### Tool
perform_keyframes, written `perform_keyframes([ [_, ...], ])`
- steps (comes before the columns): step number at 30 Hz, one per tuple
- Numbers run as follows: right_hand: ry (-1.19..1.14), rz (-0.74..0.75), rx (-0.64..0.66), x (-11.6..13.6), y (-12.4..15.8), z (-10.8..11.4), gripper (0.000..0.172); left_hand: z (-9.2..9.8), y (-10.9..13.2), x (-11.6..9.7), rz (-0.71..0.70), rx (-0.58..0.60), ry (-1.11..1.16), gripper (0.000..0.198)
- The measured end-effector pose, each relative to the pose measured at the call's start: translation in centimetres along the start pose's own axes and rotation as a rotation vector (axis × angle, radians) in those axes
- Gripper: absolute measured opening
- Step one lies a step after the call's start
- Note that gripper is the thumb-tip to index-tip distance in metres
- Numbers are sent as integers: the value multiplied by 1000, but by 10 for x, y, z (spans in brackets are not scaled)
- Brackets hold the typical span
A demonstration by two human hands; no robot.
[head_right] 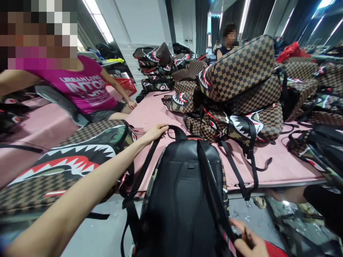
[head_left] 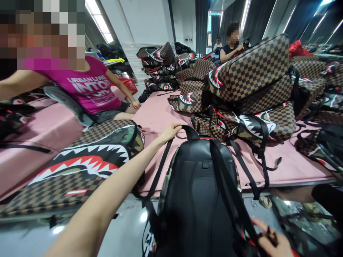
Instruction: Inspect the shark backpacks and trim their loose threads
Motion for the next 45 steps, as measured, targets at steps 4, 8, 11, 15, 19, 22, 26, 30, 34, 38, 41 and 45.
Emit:
perform_keyframes([
  [4,-260,252,-166,109,-58,-15,40,7,2,-11,-48,2,-41,40],
  [8,-393,440,123,220,-133,-116,42,8,7,-21,-93,-16,-90,37],
  [11,-331,446,245,250,-180,-197,44,8,10,-26,-107,-51,-120,33],
  [15,-260,453,323,238,-213,-246,33,11,12,-25,-68,-35,-113,26],
  [19,-229,451,380,217,-220,-244,33,20,11,-17,29,114,-46,27],
  [22,-219,429,425,209,-220,-238,39,23,20,-6,190,377,130,31],
  [26,-185,386,469,204,-220,-235,44,26,62,22,418,613,568,34],
  [30,-178,339,439,197,-226,-227,45,46,126,65,470,318,477,25],
  [34,-177,330,399,192,-232,-221,43,54,175,87,668,433,740,33],
  [38,-210,386,299,194,-229,-213,38,42,186,73,730,408,1063,32],
  [41,-271,444,147,191,-205,-196,39,37,186,52,780,290,1190,29],
  [45,-349,407,22,167,-122,-174,35,36,187,27,922,345,1287,40],
])
Point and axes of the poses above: each hand's wrist, its own y-axis away from the middle knuckle, its own z-axis out of the back of the hand, x = y × z, the point moved 1 cm from there along -y, towards the middle knuckle, and after that the axes turned 8 degrees about -x, right-handed, at the moved point
